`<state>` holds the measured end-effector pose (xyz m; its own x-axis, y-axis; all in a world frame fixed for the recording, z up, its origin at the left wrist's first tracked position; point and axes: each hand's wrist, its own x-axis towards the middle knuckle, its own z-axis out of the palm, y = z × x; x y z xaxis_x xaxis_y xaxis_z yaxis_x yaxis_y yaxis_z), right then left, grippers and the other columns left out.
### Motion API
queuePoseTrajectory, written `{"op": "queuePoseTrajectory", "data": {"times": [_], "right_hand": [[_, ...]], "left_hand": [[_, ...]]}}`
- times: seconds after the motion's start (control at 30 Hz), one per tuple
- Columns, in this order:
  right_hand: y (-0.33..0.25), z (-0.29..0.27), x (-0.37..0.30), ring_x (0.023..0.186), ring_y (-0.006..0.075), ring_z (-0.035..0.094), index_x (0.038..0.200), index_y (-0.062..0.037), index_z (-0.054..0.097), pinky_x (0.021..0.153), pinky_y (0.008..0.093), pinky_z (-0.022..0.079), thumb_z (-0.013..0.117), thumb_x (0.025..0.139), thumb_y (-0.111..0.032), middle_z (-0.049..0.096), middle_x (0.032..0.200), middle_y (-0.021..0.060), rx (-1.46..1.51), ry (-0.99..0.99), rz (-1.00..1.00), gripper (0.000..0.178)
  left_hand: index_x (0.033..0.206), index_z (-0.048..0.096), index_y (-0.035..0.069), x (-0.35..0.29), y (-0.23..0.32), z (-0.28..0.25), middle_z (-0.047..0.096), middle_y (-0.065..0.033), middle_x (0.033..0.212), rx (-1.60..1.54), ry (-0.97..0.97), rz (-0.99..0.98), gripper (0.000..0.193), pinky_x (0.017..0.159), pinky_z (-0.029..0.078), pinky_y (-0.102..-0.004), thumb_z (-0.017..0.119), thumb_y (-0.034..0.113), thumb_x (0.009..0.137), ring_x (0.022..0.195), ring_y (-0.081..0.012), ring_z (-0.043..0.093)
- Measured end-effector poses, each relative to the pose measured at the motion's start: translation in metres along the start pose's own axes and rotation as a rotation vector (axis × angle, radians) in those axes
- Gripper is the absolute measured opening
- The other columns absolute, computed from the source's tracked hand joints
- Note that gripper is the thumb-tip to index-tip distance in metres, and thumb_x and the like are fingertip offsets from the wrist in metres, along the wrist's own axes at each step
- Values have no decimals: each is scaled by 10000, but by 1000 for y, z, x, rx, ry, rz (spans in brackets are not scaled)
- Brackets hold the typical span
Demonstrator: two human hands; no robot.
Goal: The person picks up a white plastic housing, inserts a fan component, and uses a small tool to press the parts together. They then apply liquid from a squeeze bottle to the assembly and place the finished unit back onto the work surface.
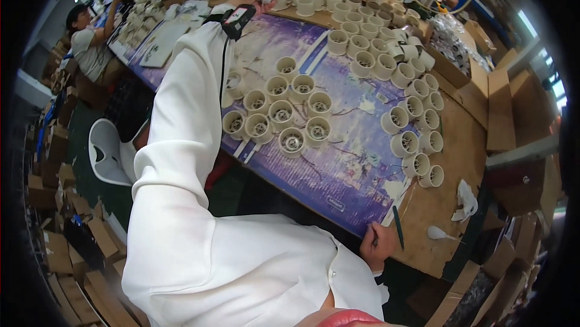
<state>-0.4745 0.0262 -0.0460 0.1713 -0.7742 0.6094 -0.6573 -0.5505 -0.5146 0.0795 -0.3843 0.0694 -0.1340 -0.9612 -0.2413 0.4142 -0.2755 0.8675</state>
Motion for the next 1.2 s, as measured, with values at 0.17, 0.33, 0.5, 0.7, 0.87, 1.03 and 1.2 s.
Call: {"op": "queuePoseTrajectory", "data": {"times": [0.17, 0.33, 0.5, 0.7, 0.87, 1.03, 1.2], "right_hand": [[1, 2, -2, 600, 288, 553, 924, -23, 641, 528, 381, 404, 681, 793, 21, 618, 751, 125, -14, -38, -5, 144], [-2, 3, -2, 616, 291, 535, 911, -15, 647, 561, 364, 393, 654, 824, 6, 567, 720, 129, -25, -36, 20, 90], [-3, 5, 0, 619, 289, 531, 921, -20, 650, 564, 367, 391, 652, 826, 2, 559, 714, 127, -57, -51, 10, 97], [-3, 3, 1, 621, 299, 547, 918, -21, 658, 547, 382, 402, 679, 805, 3, 609, 741, 131, -78, -66, 17, 117], [-6, 6, 5, 624, 297, 535, 919, -22, 655, 562, 376, 394, 657, 822, 4, 565, 718, 134, -55, -37, -17, 100], [-5, 3, 3, 634, 306, 543, 917, -22, 654, 569, 380, 402, 658, 819, 2, 572, 725, 140, -80, -52, 7, 101], [-7, 3, 6, 650, 314, 559, 914, -23, 653, 579, 382, 414, 662, 817, -4, 585, 736, 145, -68, -58, -8, 99]], "left_hand": [[1125, 503, -58, -31, -56, 0, 604, -143, 949, 357, 34, -69, 254, 716, 563, -310, 553, 127, 959, 761, -240, 607], [989, 577, -35, -32, -91, 32, 616, -128, 903, 399, 369, -250, 173, 694, 583, -333, 626, 106, 903, 802, -238, 624], [969, 616, 1, -14, -104, 3, 615, -103, 916, 1146, 200, -157, 150, 683, 599, -369, 654, 96, 859, 842, -249, 637], [1114, 633, 48, -15, -114, -2, 608, -77, 979, 1834, -236, -34, 312, 680, 611, -421, 618, 27, 803, 868, -258, 637], [1168, 627, 42, -30, -122, -5, 634, -111, 1044, 1366, 8, -62, 379, 721, 586, -420, 618, 49, 789, 913, -281, 645], [1193, 629, 37, -55, -116, 24, 670, -157, 1090, 860, 268, -104, 415, 772, 553, -410, 634, 103, 783, 967, -307, 656], [1317, 531, 28, -56, -108, 19, 575, -145, 1265, 943, 300, -129, 485, 819, 566, -431, 539, 25, 832, 1109, -289, 577]]}}
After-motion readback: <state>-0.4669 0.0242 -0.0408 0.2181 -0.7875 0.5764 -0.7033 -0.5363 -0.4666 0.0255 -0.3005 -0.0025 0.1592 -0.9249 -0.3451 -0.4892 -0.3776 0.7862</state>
